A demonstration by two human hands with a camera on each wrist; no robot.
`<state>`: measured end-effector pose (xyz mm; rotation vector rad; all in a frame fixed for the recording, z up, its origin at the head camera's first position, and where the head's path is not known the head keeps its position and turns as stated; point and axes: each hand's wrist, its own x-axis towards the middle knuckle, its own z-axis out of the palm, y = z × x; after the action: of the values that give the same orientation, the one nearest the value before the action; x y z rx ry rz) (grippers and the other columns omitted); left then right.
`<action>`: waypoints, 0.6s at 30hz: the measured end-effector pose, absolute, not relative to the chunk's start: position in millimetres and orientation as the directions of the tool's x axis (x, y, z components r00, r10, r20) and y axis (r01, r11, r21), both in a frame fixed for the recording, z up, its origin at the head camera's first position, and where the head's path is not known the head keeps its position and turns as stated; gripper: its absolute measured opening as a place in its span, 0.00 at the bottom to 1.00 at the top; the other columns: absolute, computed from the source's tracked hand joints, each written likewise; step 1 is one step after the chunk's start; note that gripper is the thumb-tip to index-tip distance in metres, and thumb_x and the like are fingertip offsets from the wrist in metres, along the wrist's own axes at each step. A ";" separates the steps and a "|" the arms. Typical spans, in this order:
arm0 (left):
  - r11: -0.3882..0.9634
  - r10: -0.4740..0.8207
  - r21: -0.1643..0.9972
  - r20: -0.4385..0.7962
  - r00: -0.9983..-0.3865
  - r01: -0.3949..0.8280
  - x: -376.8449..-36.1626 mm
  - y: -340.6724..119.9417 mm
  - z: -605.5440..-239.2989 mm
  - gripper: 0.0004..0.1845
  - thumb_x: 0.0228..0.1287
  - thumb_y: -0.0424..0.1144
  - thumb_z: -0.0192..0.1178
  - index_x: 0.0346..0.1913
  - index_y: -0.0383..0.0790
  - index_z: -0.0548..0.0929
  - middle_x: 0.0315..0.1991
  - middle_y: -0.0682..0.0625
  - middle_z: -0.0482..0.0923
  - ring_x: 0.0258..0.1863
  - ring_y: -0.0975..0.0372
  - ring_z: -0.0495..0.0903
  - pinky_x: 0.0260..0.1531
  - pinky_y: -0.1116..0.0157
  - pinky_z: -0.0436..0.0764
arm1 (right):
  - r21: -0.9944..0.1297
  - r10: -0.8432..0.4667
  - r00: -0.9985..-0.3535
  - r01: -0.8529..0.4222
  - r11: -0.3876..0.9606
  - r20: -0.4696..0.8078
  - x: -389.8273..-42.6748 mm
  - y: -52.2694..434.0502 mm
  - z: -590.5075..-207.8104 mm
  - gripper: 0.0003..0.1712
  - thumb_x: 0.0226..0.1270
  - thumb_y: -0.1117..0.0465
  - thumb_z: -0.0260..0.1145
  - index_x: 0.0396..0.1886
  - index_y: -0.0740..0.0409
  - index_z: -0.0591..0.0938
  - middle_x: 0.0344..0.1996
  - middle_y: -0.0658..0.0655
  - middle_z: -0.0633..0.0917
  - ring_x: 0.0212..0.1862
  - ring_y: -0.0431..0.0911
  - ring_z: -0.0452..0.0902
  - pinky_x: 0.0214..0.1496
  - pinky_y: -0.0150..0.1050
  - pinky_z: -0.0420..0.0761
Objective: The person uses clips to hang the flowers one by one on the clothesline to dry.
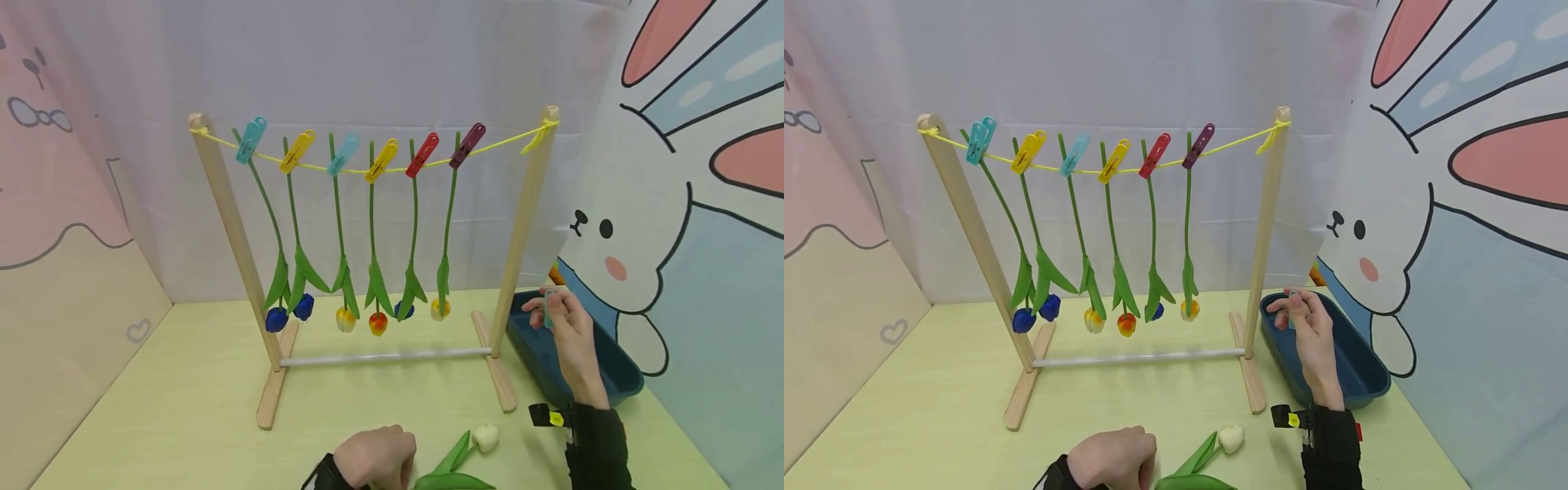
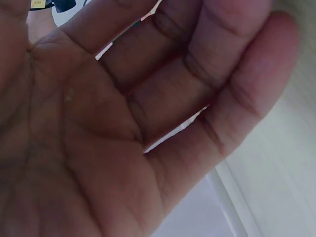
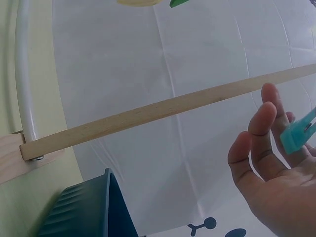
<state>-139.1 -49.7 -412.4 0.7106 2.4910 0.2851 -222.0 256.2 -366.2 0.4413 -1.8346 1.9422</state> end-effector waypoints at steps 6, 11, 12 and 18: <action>0.831 0.547 0.367 -0.393 -0.739 0.419 -135.1 -52.8 -397.7 0.11 0.52 0.33 0.74 0.21 0.52 0.86 0.21 0.63 0.76 0.20 0.71 0.72 0.22 0.71 0.74 | -0.857 0.071 -0.857 -0.514 -0.049 0.510 -222.3 256.6 -365.8 0.13 0.83 0.60 0.47 0.53 0.60 0.75 0.34 0.48 0.88 0.30 0.42 0.76 0.37 0.32 0.77; 0.814 0.563 0.379 -0.334 -0.756 0.439 -138.2 -56.0 -395.3 0.10 0.48 0.31 0.76 0.22 0.50 0.87 0.20 0.63 0.77 0.19 0.71 0.72 0.22 0.73 0.74 | -0.856 0.067 -0.855 -0.517 -0.023 0.514 -221.8 256.4 -365.9 0.12 0.83 0.60 0.46 0.53 0.58 0.75 0.34 0.49 0.87 0.30 0.42 0.76 0.38 0.32 0.76; 0.811 0.568 0.375 -0.316 -0.760 0.450 -139.0 -56.6 -395.7 0.10 0.47 0.31 0.77 0.22 0.50 0.87 0.20 0.62 0.77 0.19 0.71 0.72 0.22 0.73 0.74 | -0.857 0.067 -0.856 -0.515 -0.016 0.513 -221.6 256.4 -366.0 0.12 0.83 0.60 0.47 0.53 0.58 0.75 0.34 0.49 0.87 0.30 0.41 0.76 0.38 0.32 0.76; 0.798 0.592 0.277 -0.186 -0.784 0.536 -142.9 -58.4 -398.2 0.11 0.44 0.33 0.77 0.18 0.51 0.85 0.16 0.63 0.76 0.16 0.71 0.69 0.20 0.73 0.69 | -0.862 0.067 -0.860 -0.508 -0.007 0.506 -222.3 256.7 -366.5 0.11 0.83 0.60 0.47 0.53 0.56 0.75 0.34 0.49 0.87 0.30 0.40 0.77 0.38 0.32 0.76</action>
<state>-142.9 -58.4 -398.2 0.8714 2.7231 0.3043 -222.3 256.7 -366.5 0.4558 -1.8743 1.9215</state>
